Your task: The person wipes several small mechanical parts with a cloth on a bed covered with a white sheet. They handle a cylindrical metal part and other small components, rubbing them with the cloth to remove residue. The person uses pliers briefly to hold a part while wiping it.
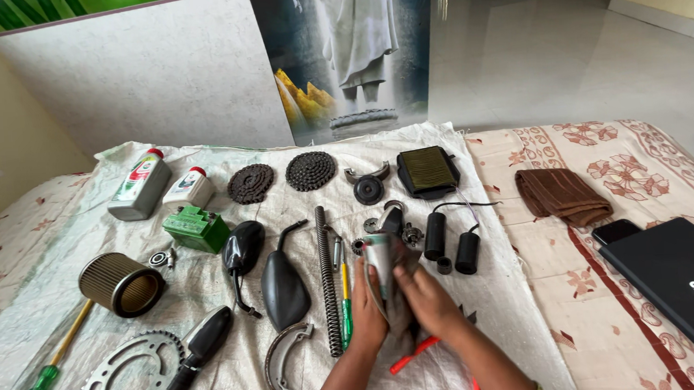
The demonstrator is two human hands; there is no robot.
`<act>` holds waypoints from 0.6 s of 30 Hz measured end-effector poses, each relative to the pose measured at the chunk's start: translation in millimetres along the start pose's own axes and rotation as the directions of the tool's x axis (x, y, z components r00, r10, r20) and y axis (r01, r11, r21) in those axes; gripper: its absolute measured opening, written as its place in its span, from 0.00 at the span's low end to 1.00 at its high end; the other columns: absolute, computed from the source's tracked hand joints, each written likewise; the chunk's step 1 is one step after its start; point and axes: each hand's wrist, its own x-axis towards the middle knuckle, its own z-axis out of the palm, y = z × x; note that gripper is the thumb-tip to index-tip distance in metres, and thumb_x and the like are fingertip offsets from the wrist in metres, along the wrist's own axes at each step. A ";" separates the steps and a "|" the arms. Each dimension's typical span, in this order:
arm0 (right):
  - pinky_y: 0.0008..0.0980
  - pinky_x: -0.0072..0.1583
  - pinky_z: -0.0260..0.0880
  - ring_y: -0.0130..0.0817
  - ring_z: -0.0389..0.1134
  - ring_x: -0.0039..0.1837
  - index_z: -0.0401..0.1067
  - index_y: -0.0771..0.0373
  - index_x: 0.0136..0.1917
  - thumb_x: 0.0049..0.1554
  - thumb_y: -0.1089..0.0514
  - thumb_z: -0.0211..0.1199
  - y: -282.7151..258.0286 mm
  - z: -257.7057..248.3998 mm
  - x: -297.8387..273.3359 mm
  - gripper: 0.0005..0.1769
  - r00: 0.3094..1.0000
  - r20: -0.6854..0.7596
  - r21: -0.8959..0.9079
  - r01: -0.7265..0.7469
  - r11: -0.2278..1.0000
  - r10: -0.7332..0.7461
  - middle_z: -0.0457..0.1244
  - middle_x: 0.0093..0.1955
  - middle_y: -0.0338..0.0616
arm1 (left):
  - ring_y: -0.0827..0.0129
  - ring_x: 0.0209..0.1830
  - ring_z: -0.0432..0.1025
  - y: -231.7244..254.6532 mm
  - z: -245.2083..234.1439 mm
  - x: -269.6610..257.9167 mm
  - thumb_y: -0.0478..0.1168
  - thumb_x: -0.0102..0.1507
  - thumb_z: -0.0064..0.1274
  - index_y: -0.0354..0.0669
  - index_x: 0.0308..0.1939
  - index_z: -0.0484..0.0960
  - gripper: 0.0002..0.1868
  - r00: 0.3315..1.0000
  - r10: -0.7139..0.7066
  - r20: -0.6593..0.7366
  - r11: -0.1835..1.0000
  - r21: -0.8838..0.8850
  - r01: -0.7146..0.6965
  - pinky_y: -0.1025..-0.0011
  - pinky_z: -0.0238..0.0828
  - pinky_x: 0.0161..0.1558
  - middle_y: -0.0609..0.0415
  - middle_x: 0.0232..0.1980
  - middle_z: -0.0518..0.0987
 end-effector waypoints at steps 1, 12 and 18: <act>0.41 0.73 0.56 0.41 0.58 0.76 0.57 0.60 0.76 0.64 0.35 0.47 1.2 6.8 -4.9 0.37 0.992 0.020 -0.129 0.123 0.984 -0.121 0.59 0.73 0.50 | 0.56 0.72 0.67 3.7 -2.7 2.4 0.56 0.74 0.32 0.40 0.76 0.59 0.32 1.000 -0.011 -0.026 0.999 0.030 0.012 0.66 0.62 0.69 0.40 0.72 0.70; 0.41 0.62 0.68 0.40 0.68 0.60 0.70 0.64 0.68 0.61 0.42 0.64 -7.2 -24.7 1.2 0.30 0.902 -0.256 0.049 0.373 0.927 -0.349 0.68 0.58 0.47 | 0.51 0.65 0.71 71.4 6.2 -21.6 0.31 0.65 0.53 0.42 0.79 0.56 0.39 0.869 0.271 0.415 0.898 0.215 -0.383 0.58 0.75 0.60 0.37 0.66 0.72; 0.43 0.67 0.70 0.40 0.68 0.67 0.63 0.58 0.72 0.64 0.44 0.53 -10.6 -10.6 -0.5 0.28 0.951 -0.138 -0.093 0.264 0.960 -0.275 0.66 0.64 0.49 | 0.68 0.43 0.79 72.8 6.0 -14.5 0.26 0.60 0.52 0.50 0.77 0.57 0.42 0.960 -0.090 0.267 0.989 0.140 0.054 0.69 0.82 0.37 0.51 0.54 0.77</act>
